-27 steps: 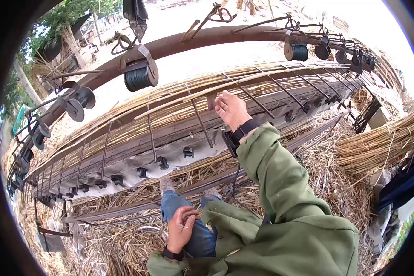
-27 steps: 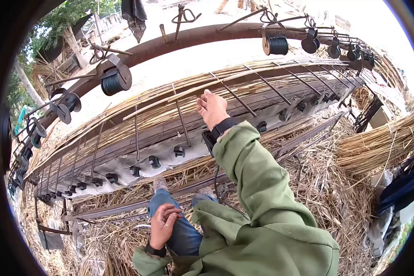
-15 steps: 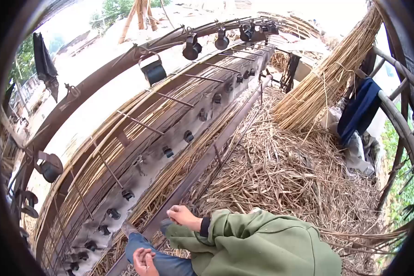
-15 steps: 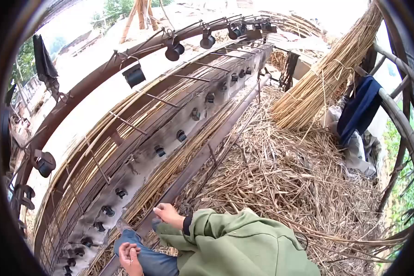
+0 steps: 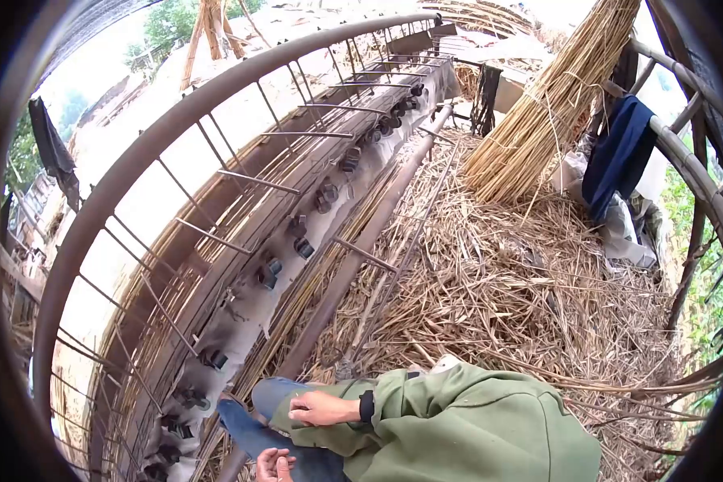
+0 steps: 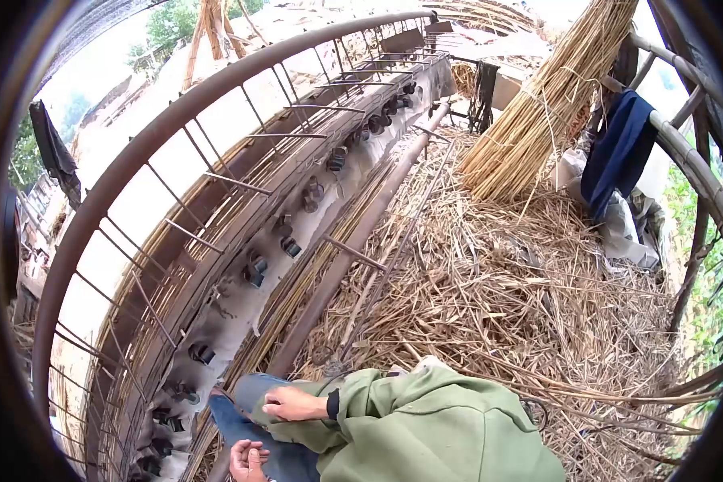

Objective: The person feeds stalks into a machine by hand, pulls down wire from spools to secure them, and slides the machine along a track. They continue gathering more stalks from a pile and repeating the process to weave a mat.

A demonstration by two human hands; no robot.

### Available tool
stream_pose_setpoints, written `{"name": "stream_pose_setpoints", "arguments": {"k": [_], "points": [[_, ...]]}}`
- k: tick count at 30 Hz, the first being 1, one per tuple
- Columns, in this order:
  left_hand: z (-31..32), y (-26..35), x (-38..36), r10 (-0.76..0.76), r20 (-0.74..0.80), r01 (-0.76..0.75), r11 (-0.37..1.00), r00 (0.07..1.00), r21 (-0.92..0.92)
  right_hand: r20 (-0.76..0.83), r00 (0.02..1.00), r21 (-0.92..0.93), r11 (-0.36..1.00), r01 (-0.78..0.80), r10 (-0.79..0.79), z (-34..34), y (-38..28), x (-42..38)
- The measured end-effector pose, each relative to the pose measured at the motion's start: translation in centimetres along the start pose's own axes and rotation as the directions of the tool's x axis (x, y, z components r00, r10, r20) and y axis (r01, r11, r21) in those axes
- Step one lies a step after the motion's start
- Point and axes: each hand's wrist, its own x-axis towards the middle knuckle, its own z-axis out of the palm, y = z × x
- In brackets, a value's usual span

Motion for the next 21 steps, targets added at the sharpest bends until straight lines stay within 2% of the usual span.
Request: {"name": "stream_pose_setpoints", "arguments": {"k": [4, 5, 8, 10, 12, 14, 17, 21], "points": [[-1.1, -2.0, 1.6, -0.052, 0.012, 0.053, 0.994, 0.999, -0.097, 0.015, 0.997, 0.024, 0.997, -0.076, 0.075, -0.3, 1.2, 0.4], [-1.7, -2.2, 2.2, -0.089, 0.012, 0.090, 0.995, 0.996, -0.037, 0.012, 0.997, 0.014, 0.997, -0.071, 0.070, -0.4, 1.4, 0.6], [-3.8, -3.0, 5.1, 0.051, -0.039, -0.038, 0.958, 0.998, 0.283, 0.022, 1.000, -0.041, 0.999, -0.006, 0.007, -0.6, 1.5, 1.4], [-5.5, -4.0, 7.4, 0.225, -0.075, -0.136, 0.786, 0.971, 0.603, 0.016, 0.999, -0.053, 0.998, 0.041, -0.041, -0.7, 1.3, 1.6], [-6.8, -5.2, 8.5, 0.147, -0.092, -0.053, 0.761, 0.985, 0.647, -0.014, 0.997, -0.026, 0.997, 0.072, -0.072, -0.7, 0.4, 1.3], [-8.3, -8.0, 9.5, 0.195, 0.030, -0.151, 0.642, 0.980, 0.751, -0.028, 0.994, 0.000, 0.994, 0.108, -0.108, -0.4, 1.3, 1.3], [-8.0, -7.6, 8.4, 0.401, 0.097, -0.252, 0.354, 0.911, 0.901, -0.040, 0.992, -0.017, 0.993, 0.117, -0.118, -0.5, 1.6, 1.2], [-6.8, -3.6, 6.3, 0.415, 0.032, -0.263, 0.513, 0.909, 0.817, 0.023, 0.999, -0.057, 0.998, 0.024, -0.023, -1.3, -0.5, 0.6]]}}
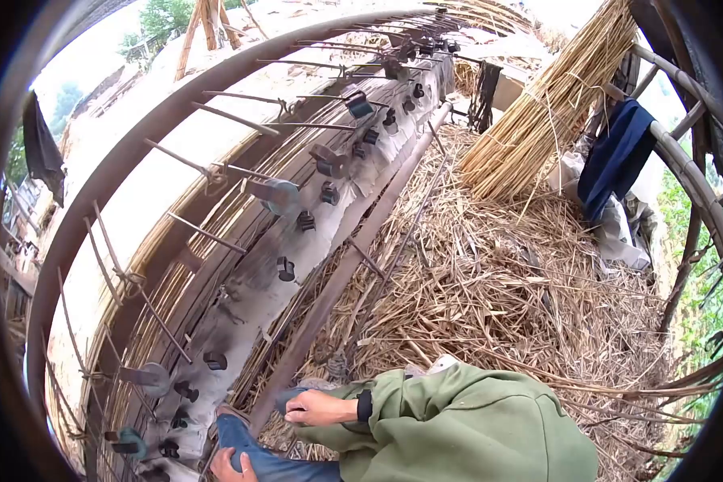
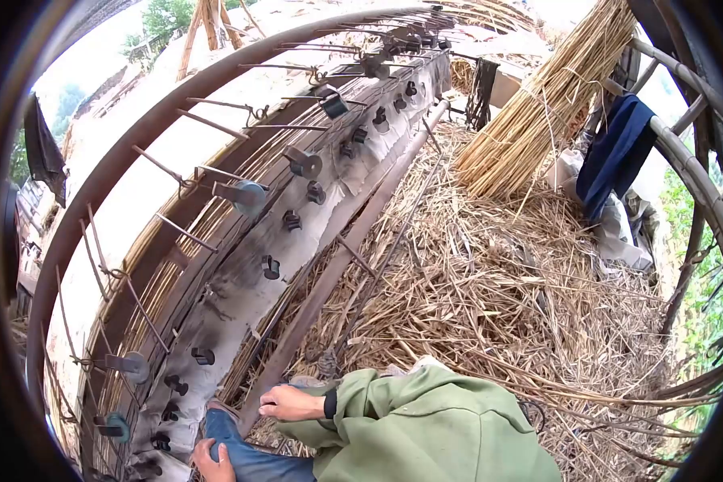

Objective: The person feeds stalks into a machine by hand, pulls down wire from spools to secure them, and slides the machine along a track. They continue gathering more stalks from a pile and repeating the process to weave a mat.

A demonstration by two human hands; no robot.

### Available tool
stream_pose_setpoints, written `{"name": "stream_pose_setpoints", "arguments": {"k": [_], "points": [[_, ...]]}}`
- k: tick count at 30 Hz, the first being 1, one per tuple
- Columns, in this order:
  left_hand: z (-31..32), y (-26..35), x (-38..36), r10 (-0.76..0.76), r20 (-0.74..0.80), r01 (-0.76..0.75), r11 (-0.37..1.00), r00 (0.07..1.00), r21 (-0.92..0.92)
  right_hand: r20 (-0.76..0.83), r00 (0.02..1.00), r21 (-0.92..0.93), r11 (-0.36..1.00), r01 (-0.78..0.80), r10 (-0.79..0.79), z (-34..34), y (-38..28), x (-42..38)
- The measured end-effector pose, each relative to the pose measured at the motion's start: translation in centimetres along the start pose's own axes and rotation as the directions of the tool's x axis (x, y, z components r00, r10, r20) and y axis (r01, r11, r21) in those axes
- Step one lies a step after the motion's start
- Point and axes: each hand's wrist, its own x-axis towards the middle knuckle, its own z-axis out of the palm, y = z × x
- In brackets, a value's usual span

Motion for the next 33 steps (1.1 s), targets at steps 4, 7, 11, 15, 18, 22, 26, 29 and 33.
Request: {"name": "stream_pose_setpoints", "arguments": {"k": [4, 7, 11, 15, 18, 22, 26, 29, 33], "points": [[-0.8, 1.1, -1.1, 0.036, -0.084, -0.029, 0.996, 0.996, 0.088, -0.051, 0.994, -0.023, 0.995, 0.092, -0.093, 1.3, 0.9, 0.5], [-1.9, 1.5, -1.6, 0.062, -0.108, -0.054, 0.996, 0.992, 0.077, -0.067, 0.988, -0.026, 0.991, 0.135, -0.136, 1.8, -0.3, 0.6], [-0.1, -0.8, -1.6, 0.098, -0.190, -0.089, 0.995, 0.977, 0.053, -0.045, 0.971, -0.046, 0.971, 0.234, -0.236, 1.4, -4.1, 0.5], [-0.4, 0.6, -3.7, -0.082, -0.221, 0.060, 0.993, 0.972, -0.105, -0.065, 0.872, -0.128, 0.871, 0.475, -0.485, 0.6, -9.1, 2.2], [-1.4, 1.1, -6.5, -0.096, -0.241, 0.055, 0.984, 0.966, -0.170, -0.133, 0.786, -0.238, 0.789, 0.567, -0.604, -0.6, -13.4, 4.1], [-0.3, -1.6, -13.0, -0.530, -0.180, 0.311, 0.704, 0.829, -0.638, -0.138, 0.735, -0.455, 0.702, 0.549, -0.664, -1.9, -18.1, 8.7], [4.4, -6.4, -24.0, -0.868, -0.087, 0.393, 0.308, 0.488, -0.866, 0.101, 0.771, -0.466, 0.655, 0.595, -0.629, -2.9, -16.4, 16.1], [7.6, -7.9, -34.8, -0.986, -0.103, 0.557, 0.159, 0.131, -0.815, 0.177, 0.844, -0.478, 0.705, 0.523, -0.506, -2.2, -14.3, 21.0], [6.5, -6.7, -46.6, -0.917, 0.070, 0.115, -0.124, -0.392, -0.985, 0.366, 0.866, -0.615, 0.609, 0.500, -0.340, -2.1, -14.3, 24.1]]}}
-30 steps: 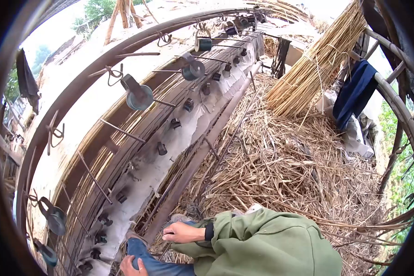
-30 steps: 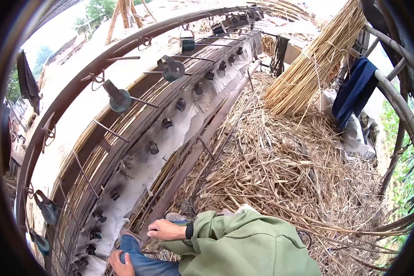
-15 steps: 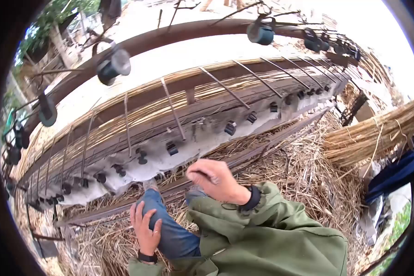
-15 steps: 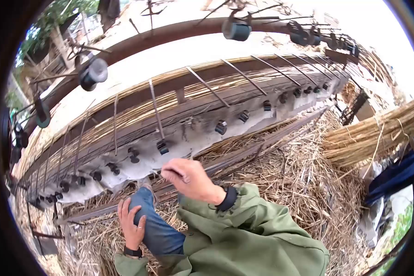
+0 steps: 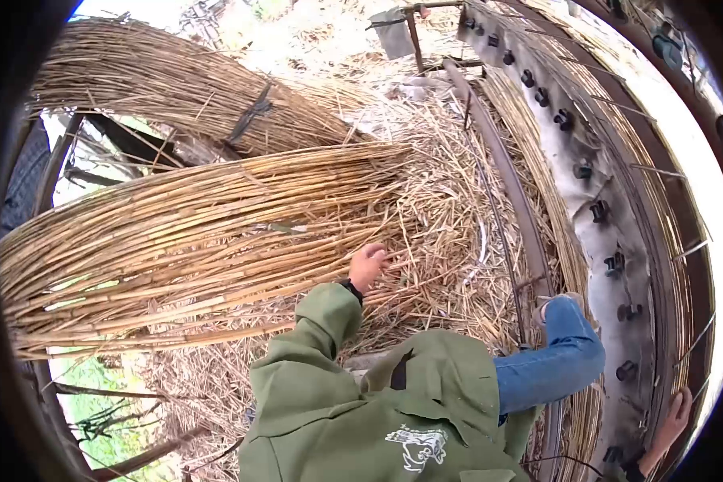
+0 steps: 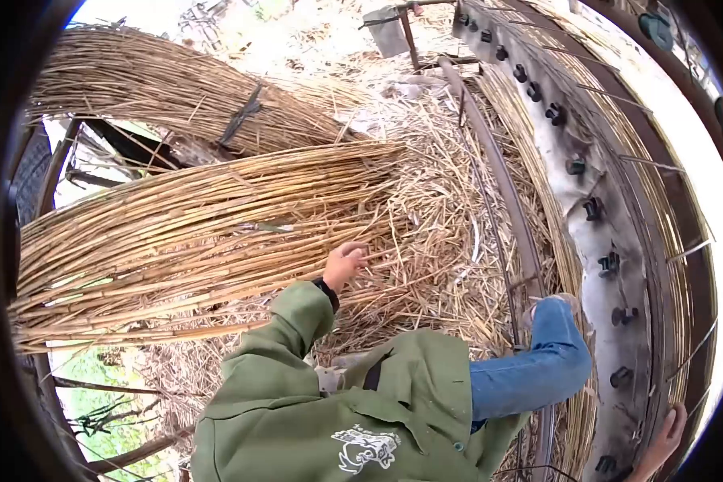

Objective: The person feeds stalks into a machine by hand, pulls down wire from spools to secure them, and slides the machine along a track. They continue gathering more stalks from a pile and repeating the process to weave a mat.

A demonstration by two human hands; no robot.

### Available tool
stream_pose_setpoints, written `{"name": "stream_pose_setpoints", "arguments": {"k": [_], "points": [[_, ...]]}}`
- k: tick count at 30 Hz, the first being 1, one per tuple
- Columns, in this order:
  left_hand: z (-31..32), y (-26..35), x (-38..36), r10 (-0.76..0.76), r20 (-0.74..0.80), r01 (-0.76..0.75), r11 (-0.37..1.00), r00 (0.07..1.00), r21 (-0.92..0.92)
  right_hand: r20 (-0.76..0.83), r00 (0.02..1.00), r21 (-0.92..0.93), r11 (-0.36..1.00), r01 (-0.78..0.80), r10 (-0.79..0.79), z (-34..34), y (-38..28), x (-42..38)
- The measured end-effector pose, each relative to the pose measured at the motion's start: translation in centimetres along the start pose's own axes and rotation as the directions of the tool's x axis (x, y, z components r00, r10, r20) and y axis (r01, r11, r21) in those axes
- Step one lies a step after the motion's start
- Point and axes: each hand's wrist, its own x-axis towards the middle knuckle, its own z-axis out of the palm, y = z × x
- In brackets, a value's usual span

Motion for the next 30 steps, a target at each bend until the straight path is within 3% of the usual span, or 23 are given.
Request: {"name": "stream_pose_setpoints", "arguments": {"k": [1, 3, 6, 9, 12, 16, 17, 19, 22, 24, 25, 26, 28, 30], "points": [[-3.5, -0.7, 1.6, 0.006, -0.107, -0.011, 0.999, 0.994, -0.050, 0.037, 0.999, -0.030, 0.999, 0.012, -0.011, -0.2, 1.0, 0.2], [-10.4, -0.5, 3.6, 0.027, -0.302, -0.071, 0.988, 0.953, -0.135, -0.278, 0.936, -0.105, 0.976, 0.192, -0.215, -0.3, 2.7, 0.4], [-18.8, 3.0, 4.9, 0.097, -0.473, -0.218, 0.954, 0.876, -0.208, -0.237, 0.936, -0.423, 0.895, 0.142, -0.260, -0.6, -5.0, -1.9], [-24.3, 7.8, 6.0, 0.151, -0.608, -0.299, 0.943, 0.779, -0.149, -0.288, 0.877, -0.504, 0.839, 0.203, -0.385, -0.2, -0.9, -1.4], [-28.8, 11.8, 7.4, 0.172, -0.597, -0.360, 0.909, 0.784, -0.211, -0.209, 0.931, -0.446, 0.876, 0.182, -0.300, -0.7, -1.5, -1.7], [-33.8, 15.7, 9.9, 0.167, -0.722, -0.475, 0.845, 0.671, -0.246, -0.103, 0.977, -0.383, 0.914, 0.133, -0.185, -1.3, -5.3, -2.8], [-35.3, 16.1, 10.3, 0.170, -0.736, -0.485, 0.841, 0.655, -0.238, -0.147, 0.989, -0.282, 0.959, -0.017, -0.026, -1.1, -7.6, -3.2], [-37.0, 18.2, 10.0, 0.141, -0.746, -0.492, 0.826, 0.651, -0.273, -0.159, 0.986, -0.242, 0.967, -0.084, 0.046, -0.7, -8.0, -3.4], [-37.2, 21.3, 9.2, -0.037, -0.874, -0.521, 0.791, 0.484, -0.322, -0.150, 0.983, -0.196, 0.971, -0.136, 0.108, -0.6, -6.3, -3.5], [-37.2, 22.4, 8.8, -0.003, -0.899, -0.649, 0.691, 0.437, -0.318, -0.149, 0.976, -0.158, 0.971, -0.181, 0.157, -0.5, -5.2, -3.4], [-38.9, 22.2, 9.7, -0.058, -0.892, -0.662, 0.649, 0.448, -0.375, -0.148, 0.972, -0.137, 0.969, -0.204, 0.184, -0.6, -4.6, -3.2], [-40.3, 21.6, 10.3, 0.149, -0.825, -0.645, 0.703, 0.545, -0.299, -0.143, 0.967, -0.115, 0.967, -0.229, 0.212, -0.9, -4.0, -3.0], [-36.9, 22.6, 10.2, 0.327, -0.777, -0.619, 0.779, 0.538, -0.101, -0.137, 0.954, -0.051, 0.960, -0.276, 0.267, -1.3, -2.3, -2.6], [-36.2, 22.4, 12.4, 0.378, -0.637, -0.563, 0.820, 0.672, -0.107, -0.115, 0.954, -0.016, 0.959, -0.282, 0.279, -1.6, 0.3, -2.0]]}}
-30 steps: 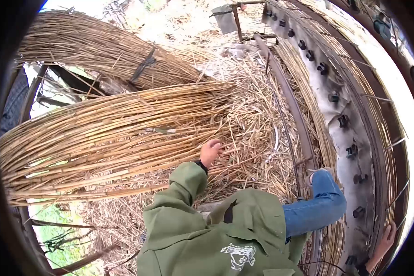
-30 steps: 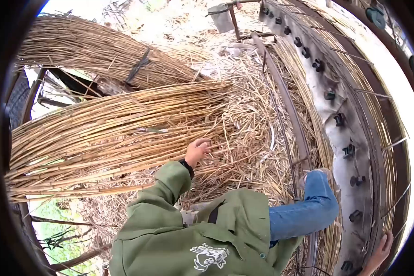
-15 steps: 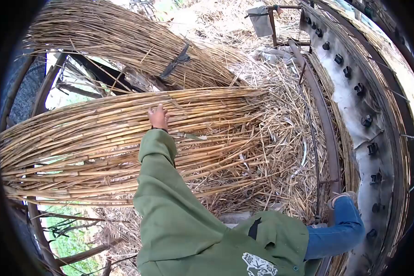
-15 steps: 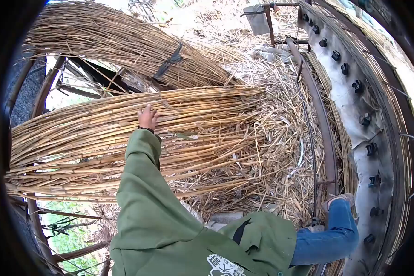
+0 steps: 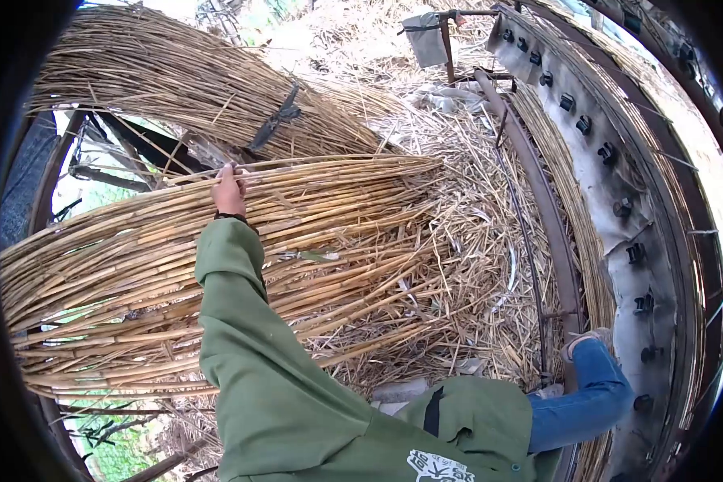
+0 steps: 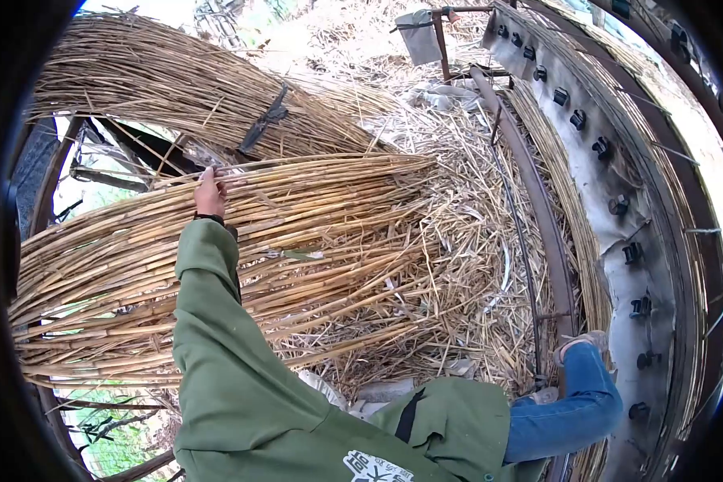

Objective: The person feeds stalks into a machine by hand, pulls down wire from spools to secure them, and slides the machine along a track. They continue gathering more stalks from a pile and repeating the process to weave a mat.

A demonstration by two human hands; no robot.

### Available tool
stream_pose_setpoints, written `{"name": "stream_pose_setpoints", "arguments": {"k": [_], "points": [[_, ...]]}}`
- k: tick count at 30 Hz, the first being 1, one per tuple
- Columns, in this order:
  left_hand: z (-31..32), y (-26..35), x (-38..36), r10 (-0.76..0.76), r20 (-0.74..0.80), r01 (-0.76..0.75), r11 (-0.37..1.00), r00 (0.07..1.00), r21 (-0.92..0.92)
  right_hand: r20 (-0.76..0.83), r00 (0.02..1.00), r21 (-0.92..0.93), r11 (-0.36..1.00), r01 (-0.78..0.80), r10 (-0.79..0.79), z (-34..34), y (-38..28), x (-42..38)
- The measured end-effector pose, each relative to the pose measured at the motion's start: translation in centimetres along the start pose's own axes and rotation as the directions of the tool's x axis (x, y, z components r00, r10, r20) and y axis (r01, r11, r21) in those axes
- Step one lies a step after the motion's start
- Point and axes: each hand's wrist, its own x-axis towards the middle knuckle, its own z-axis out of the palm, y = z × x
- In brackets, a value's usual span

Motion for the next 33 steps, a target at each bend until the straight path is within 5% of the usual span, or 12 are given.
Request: {"name": "stream_pose_setpoints", "arguments": {"k": [3, 6, 10, 12, 14, 16, 18, 22, 26, 30, 32, 33], "points": [[5.3, -0.1, -3.4, 0.030, 0.032, -0.031, 0.998, 0.999, 0.053, -0.021, 1.000, -0.151, 0.988, -0.001, -0.002, -0.2, 0.1, 0.2], [12.5, -0.7, -8.4, 0.256, 0.262, -0.289, 0.953, 0.930, 0.094, 0.189, 0.915, 0.586, 0.707, -0.396, 0.356, -1.5, 7.8, 4.8], [22.4, 3.0, -19.0, 0.478, 0.550, -0.717, 0.572, 0.685, 0.397, 0.110, 0.884, 0.560, 0.707, -0.432, 0.454, -0.5, 3.5, 2.2], [26.8, 2.8, -23.4, 0.456, 0.684, -0.800, 0.500, 0.569, 0.332, -0.232, 0.953, 0.302, 0.946, -0.118, 0.193, 0.6, 3.5, 1.9], [30.6, 2.0, -29.1, 0.410, 0.776, -0.853, 0.426, 0.479, 0.301, -0.565, 0.812, -0.127, 0.988, 0.090, -0.146, 2.0, 4.0, 2.7], [33.3, -1.1, -33.8, 0.441, 0.825, -0.903, 0.393, 0.353, 0.176, -0.484, 0.723, -0.314, 0.869, 0.382, -0.493, 4.6, -7.1, -3.5], [34.5, -2.3, -39.4, 0.311, 0.915, -0.935, 0.320, 0.255, 0.152, -0.284, 0.862, 0.228, 0.843, 0.487, -0.421, 7.2, -15.0, -9.0], [33.6, -7.3, -48.3, 0.119, 0.993, -0.985, 0.169, -0.009, -0.029, -0.167, 0.806, 0.673, 0.532, 0.514, -0.569, 9.9, -22.4, -15.1], [29.8, -9.8, -51.0, 0.029, 0.998, -0.925, 0.378, 0.052, 0.037, 0.015, 0.926, 0.964, 0.252, 0.087, -0.377, 11.3, -20.6, -16.1], [26.4, -10.3, -50.9, 0.230, 0.910, -0.845, 0.499, 0.346, 0.195, -0.047, 0.918, 0.908, 0.366, 0.204, -0.394, 12.8, -16.7, -17.8], [25.5, -13.3, -50.5, -0.095, 0.848, -0.571, 0.700, 0.521, 0.429, -0.026, 0.928, 0.901, 0.394, 0.183, -0.373, 12.8, -16.0, -18.9], [25.5, -13.2, -50.7, -0.324, 0.808, -0.416, 0.728, 0.491, 0.545, -0.038, 0.910, 0.896, 0.389, 0.214, -0.413, 12.9, -15.4, -19.2]]}}
